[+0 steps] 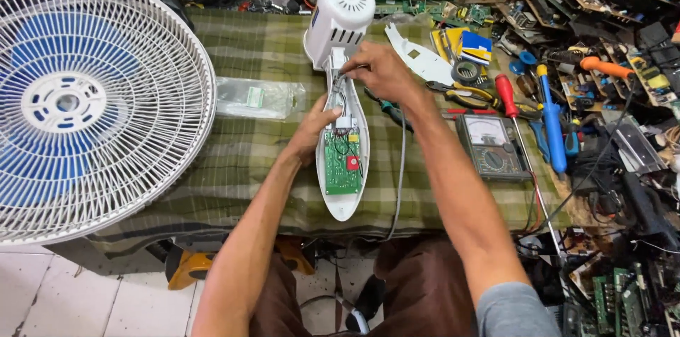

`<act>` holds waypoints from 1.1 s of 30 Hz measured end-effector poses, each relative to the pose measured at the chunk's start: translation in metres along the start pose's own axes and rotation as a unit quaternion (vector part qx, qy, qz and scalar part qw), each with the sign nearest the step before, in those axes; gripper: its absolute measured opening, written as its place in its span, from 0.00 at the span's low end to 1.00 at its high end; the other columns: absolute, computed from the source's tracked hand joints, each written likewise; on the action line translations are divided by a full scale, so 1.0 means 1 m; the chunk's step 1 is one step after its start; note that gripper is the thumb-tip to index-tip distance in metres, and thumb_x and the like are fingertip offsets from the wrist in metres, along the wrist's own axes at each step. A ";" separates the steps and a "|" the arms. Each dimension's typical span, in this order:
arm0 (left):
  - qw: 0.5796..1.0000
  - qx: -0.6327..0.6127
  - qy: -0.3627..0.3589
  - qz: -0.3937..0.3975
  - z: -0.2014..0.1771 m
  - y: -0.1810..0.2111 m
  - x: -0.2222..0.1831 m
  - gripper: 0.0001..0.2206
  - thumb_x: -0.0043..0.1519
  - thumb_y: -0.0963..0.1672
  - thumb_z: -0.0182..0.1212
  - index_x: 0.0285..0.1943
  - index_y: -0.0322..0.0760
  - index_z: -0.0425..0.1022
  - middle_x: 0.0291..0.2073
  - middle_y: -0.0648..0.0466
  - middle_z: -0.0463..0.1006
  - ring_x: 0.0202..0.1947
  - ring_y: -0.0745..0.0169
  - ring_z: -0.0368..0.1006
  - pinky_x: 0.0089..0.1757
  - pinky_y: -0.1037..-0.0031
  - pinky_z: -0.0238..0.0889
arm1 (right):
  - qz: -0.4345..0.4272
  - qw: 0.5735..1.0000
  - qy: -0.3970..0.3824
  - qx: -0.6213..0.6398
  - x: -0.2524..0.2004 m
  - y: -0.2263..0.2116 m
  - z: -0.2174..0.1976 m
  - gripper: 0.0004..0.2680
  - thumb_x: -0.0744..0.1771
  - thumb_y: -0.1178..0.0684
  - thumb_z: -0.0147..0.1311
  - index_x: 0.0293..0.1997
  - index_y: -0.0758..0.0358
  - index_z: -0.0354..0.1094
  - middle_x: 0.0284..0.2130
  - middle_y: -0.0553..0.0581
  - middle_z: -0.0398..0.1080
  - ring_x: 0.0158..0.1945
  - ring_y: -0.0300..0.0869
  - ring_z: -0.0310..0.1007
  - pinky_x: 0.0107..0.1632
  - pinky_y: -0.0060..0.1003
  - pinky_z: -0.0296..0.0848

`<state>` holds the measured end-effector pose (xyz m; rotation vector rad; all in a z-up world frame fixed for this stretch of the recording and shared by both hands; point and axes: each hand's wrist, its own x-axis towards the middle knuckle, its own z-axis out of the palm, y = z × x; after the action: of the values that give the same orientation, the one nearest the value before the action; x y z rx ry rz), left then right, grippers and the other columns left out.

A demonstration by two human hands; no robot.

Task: Final testing and inspection of a circuit board and its wiring inside an appliance housing on a repair bench.

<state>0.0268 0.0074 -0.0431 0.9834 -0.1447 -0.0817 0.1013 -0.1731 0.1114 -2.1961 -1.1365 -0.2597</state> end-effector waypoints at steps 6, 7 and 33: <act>1.000 -0.018 0.003 -0.001 0.016 0.025 -0.011 0.32 0.57 0.44 0.67 0.73 0.44 0.63 0.56 0.46 0.76 0.50 0.54 0.77 0.48 0.61 0.75 | -0.032 0.991 0.069 0.110 0.000 0.006 0.016 0.05 0.67 0.62 0.63 0.42 0.56 0.79 0.34 0.54 0.72 0.40 0.46 0.75 0.46 0.41 0.72; 1.000 -0.018 0.001 0.004 0.015 0.027 -0.007 0.31 0.55 0.42 0.66 0.72 0.44 0.65 0.53 0.47 0.79 0.47 0.55 0.80 0.46 0.62 0.77 | -0.047 0.987 0.078 0.132 0.001 0.002 0.015 0.05 0.68 0.63 0.61 0.43 0.58 0.79 0.35 0.55 0.71 0.41 0.45 0.74 0.46 0.40 0.72; 0.977 0.182 0.009 0.109 0.040 0.069 -0.020 0.40 0.63 0.39 0.58 0.82 0.52 0.39 0.78 0.33 0.36 0.75 0.23 0.32 0.66 0.43 0.47 | 0.248 0.903 0.160 0.311 -0.051 0.027 0.035 0.06 0.67 0.59 0.60 0.45 0.62 0.67 0.23 0.63 0.76 0.12 0.37 0.64 0.15 0.30 0.63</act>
<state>0.0007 0.0151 0.0348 1.3270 -0.2570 0.1614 0.0878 -0.1959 0.0492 -1.7013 -0.3696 -0.0210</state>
